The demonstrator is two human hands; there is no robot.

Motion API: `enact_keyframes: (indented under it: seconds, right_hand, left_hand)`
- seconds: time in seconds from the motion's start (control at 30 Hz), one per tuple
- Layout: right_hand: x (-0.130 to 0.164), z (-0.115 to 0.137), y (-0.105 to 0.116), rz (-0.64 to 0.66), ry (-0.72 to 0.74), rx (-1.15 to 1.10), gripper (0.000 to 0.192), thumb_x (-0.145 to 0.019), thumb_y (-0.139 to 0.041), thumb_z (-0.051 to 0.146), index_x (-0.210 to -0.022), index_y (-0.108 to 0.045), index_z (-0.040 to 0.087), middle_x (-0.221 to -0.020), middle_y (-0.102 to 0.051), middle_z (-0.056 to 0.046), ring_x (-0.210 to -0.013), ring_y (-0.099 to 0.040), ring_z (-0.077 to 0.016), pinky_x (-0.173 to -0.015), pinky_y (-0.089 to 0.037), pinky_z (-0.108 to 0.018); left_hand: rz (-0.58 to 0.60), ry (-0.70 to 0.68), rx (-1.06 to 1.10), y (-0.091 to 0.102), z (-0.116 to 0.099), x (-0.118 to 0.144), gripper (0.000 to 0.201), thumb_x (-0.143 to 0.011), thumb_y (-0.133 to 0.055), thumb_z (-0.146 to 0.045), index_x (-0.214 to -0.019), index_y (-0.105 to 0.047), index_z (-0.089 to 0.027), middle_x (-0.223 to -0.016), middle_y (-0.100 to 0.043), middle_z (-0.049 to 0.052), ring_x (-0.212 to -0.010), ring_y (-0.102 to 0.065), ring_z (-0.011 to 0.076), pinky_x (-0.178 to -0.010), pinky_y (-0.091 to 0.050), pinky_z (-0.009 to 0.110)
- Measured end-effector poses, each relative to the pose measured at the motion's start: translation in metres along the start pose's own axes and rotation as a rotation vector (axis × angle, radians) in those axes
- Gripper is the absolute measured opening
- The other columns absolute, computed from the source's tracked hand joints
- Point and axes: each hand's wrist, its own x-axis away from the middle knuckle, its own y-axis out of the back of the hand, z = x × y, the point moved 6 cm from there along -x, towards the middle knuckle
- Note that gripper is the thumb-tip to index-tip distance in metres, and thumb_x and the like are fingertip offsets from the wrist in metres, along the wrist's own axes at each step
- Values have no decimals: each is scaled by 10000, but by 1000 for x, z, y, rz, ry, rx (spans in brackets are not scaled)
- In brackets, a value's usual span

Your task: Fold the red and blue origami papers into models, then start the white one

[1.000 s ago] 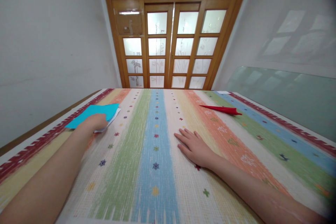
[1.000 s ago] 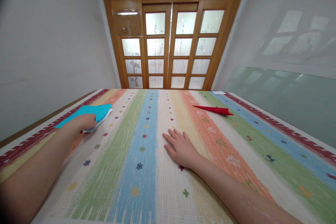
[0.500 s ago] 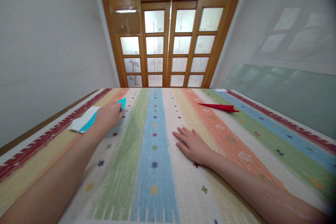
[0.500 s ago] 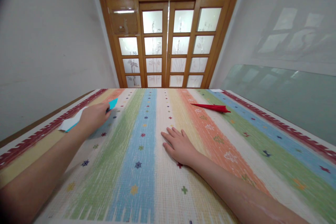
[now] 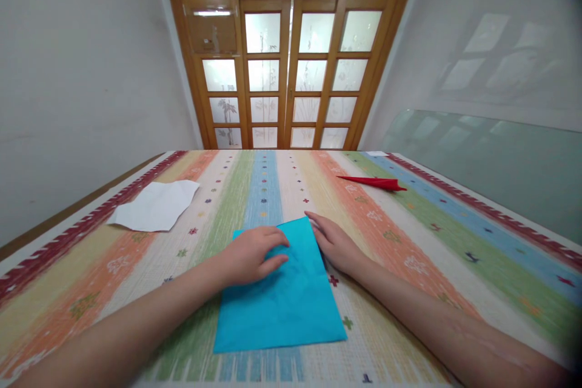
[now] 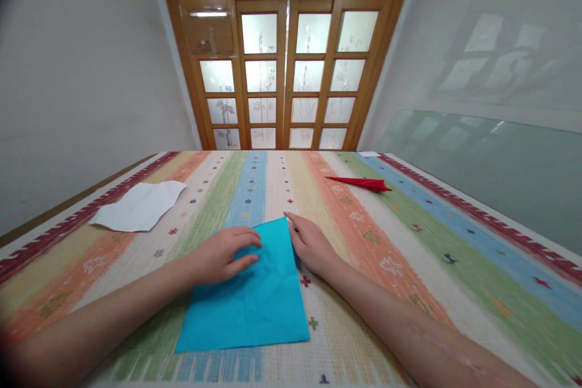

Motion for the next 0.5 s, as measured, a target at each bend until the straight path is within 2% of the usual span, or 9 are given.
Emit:
enact_keyframes:
  seconds: [0.13, 0.23, 0.33, 0.5]
  right_hand:
    - [0, -9, 3, -88, -37, -63, 527, -1008, -343, 436, -1484, -426, 224, -1500, -486, -95, -1387, -435, -238, -1155, -338, -442]
    - [1, -4, 6, -106, 4, -37, 525, -1009, -352, 452, -1476, -445, 232, -1494, -492, -97, -1390, -427, -238, -1156, -338, -447]
    - [4, 11, 4, -13, 104, 42, 501, -997, -410, 465, -1437, -511, 247, -1475, -517, -95, -1393, -423, -259, -1158, -325, -474]
    - [11, 32, -10, 263, 243, 179, 490, -970, -489, 466, -1409, -555, 258, -1451, -547, -86, -1395, -413, -314, -1166, -264, -548]
  left_hand:
    - [22, 37, -119, -11, 35, 2, 399, -977, -500, -439, -1296, -586, -215, -1411, -535, 122, -1293, -500, 271, -1103, -396, 429]
    - [49, 63, -168, -24, 42, 5, 476, -977, -484, -486, -1373, -534, -227, -1478, -479, 123, -1346, -455, 280, -1141, -352, 445]
    - [71, 76, -206, -33, 41, 7, 527, -981, -457, -518, -1431, -485, -245, -1524, -437, 116, -1392, -411, 294, -1169, -301, 475]
    - [110, 122, -203, -35, 44, 7, 590, -981, -440, -539, -1487, -421, -237, -1567, -381, 114, -1439, -358, 286, -1198, -243, 472]
